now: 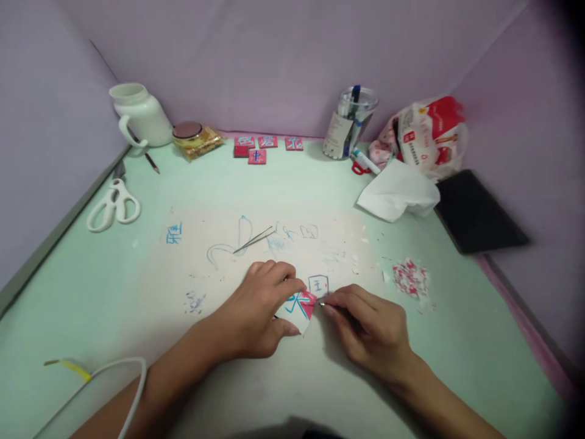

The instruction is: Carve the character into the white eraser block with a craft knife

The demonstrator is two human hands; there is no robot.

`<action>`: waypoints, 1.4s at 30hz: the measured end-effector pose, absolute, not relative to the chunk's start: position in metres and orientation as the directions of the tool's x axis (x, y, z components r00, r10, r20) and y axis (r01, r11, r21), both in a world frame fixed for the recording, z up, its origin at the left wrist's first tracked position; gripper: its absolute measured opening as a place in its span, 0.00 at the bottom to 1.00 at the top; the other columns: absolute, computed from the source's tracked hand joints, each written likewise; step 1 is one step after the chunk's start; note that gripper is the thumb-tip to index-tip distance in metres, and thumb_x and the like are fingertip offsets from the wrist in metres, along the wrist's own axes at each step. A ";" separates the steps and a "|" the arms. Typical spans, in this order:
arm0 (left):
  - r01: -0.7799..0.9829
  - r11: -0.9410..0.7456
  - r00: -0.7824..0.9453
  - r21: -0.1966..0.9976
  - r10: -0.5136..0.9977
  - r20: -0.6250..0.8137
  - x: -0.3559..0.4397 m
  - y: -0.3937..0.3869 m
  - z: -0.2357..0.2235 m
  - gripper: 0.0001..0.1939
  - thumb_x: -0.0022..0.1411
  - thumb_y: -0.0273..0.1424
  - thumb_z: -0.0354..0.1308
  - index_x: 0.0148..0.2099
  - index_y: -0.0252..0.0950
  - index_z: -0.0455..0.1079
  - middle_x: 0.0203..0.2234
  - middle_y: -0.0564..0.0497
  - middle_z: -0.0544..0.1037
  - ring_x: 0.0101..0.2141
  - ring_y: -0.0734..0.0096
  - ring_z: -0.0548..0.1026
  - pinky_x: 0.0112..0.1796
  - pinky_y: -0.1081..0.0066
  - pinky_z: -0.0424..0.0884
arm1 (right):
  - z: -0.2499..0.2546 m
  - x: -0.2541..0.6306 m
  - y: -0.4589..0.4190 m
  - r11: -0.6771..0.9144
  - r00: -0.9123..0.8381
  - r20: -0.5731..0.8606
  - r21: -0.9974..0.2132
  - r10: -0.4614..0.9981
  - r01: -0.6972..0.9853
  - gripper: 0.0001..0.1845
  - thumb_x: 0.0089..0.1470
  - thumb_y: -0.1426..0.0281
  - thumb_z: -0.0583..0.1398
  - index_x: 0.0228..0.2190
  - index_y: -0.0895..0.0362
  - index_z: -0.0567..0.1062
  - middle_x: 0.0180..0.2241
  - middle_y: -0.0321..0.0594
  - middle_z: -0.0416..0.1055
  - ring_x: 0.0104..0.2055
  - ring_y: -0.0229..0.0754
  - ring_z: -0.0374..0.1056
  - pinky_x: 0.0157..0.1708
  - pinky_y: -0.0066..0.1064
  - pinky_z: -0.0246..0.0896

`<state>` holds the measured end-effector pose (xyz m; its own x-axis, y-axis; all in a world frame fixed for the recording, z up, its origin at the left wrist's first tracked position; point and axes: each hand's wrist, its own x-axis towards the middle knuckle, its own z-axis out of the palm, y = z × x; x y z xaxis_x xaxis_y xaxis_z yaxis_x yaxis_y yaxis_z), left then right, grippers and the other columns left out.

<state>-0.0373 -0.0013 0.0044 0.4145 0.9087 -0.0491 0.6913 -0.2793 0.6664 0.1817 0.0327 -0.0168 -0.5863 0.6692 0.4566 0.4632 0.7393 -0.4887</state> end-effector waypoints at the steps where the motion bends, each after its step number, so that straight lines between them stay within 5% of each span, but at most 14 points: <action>1: 0.685 -0.280 0.423 0.673 0.904 -0.055 -0.038 -0.001 0.005 0.22 0.50 0.27 0.64 0.49 0.37 0.66 0.44 0.47 0.67 0.44 0.58 0.64 0.48 0.56 0.58 | -0.016 0.181 0.030 0.723 -0.583 0.438 -0.511 0.684 0.465 0.07 0.52 0.78 0.59 0.34 0.57 0.73 0.27 0.37 0.72 0.26 0.34 0.67 0.23 0.26 0.59; 7: 0.653 -0.286 0.455 0.702 0.888 -0.061 -0.042 -0.004 0.005 0.21 0.50 0.26 0.61 0.48 0.37 0.66 0.43 0.47 0.66 0.43 0.59 0.63 0.47 0.55 0.57 | -0.013 0.178 0.018 0.603 -0.513 0.345 -0.607 0.786 0.518 0.09 0.51 0.79 0.59 0.35 0.58 0.74 0.29 0.38 0.73 0.28 0.34 0.68 0.26 0.25 0.62; 42: 0.649 -0.297 0.437 0.700 0.899 -0.023 -0.043 -0.004 0.000 0.19 0.52 0.26 0.60 0.47 0.39 0.67 0.42 0.48 0.66 0.43 0.59 0.64 0.46 0.55 0.59 | -0.013 0.178 0.010 0.689 -0.528 0.446 -0.396 0.722 0.607 0.08 0.48 0.79 0.62 0.34 0.59 0.76 0.29 0.41 0.76 0.28 0.37 0.71 0.26 0.27 0.66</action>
